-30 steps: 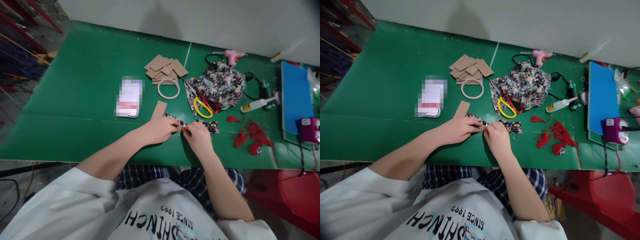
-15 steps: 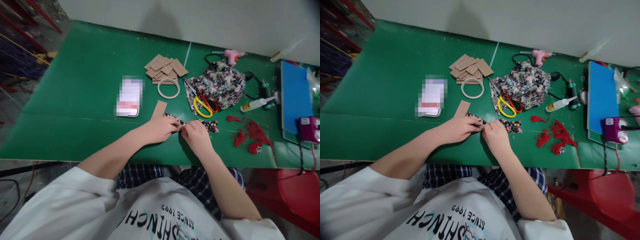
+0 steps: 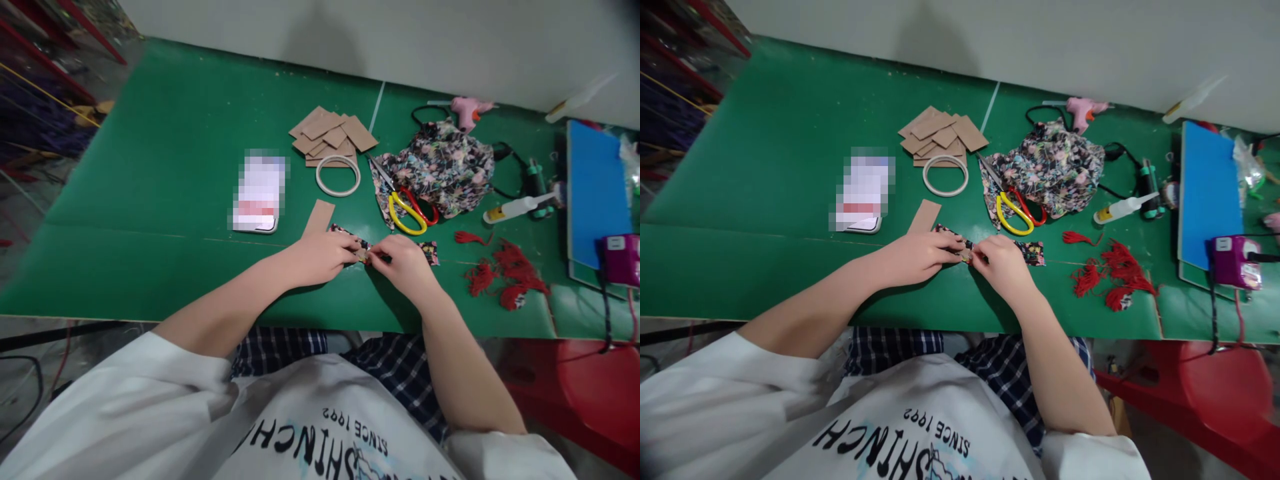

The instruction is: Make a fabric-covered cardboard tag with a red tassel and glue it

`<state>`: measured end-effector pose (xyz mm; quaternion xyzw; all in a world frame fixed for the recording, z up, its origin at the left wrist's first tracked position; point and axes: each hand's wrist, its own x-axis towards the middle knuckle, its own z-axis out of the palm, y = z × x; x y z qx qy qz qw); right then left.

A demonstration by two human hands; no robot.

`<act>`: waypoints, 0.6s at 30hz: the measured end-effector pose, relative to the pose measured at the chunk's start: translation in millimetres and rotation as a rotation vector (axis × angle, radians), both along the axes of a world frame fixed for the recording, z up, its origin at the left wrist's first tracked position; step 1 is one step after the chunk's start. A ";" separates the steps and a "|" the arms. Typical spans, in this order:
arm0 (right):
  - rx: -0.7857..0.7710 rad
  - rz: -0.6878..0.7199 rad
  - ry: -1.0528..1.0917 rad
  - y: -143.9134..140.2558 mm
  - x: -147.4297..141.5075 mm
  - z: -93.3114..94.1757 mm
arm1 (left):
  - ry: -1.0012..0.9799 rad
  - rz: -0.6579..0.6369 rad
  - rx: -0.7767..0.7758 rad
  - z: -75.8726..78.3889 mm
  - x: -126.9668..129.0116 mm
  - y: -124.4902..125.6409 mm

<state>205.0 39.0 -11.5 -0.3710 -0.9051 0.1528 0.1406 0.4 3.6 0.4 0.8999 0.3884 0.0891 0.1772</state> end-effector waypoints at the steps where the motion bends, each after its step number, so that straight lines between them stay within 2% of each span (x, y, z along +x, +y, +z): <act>1: 0.013 -0.002 0.007 -1.4 0.8 -0.5 | 0.000 -0.001 0.001 -0.4 0.0 0.0; 4: 0.113 0.008 -0.007 -7.7 1.5 -2.2 | -0.013 0.002 -0.001 -2.2 -0.1 0.4; 10: 0.289 0.019 -0.189 -14.0 -3.3 -0.7 | -0.036 0.015 0.014 -4.8 0.1 1.0; 18: 0.352 0.009 -0.232 -14.8 -4.7 -0.2 | -0.035 0.010 0.029 -4.2 -0.3 1.5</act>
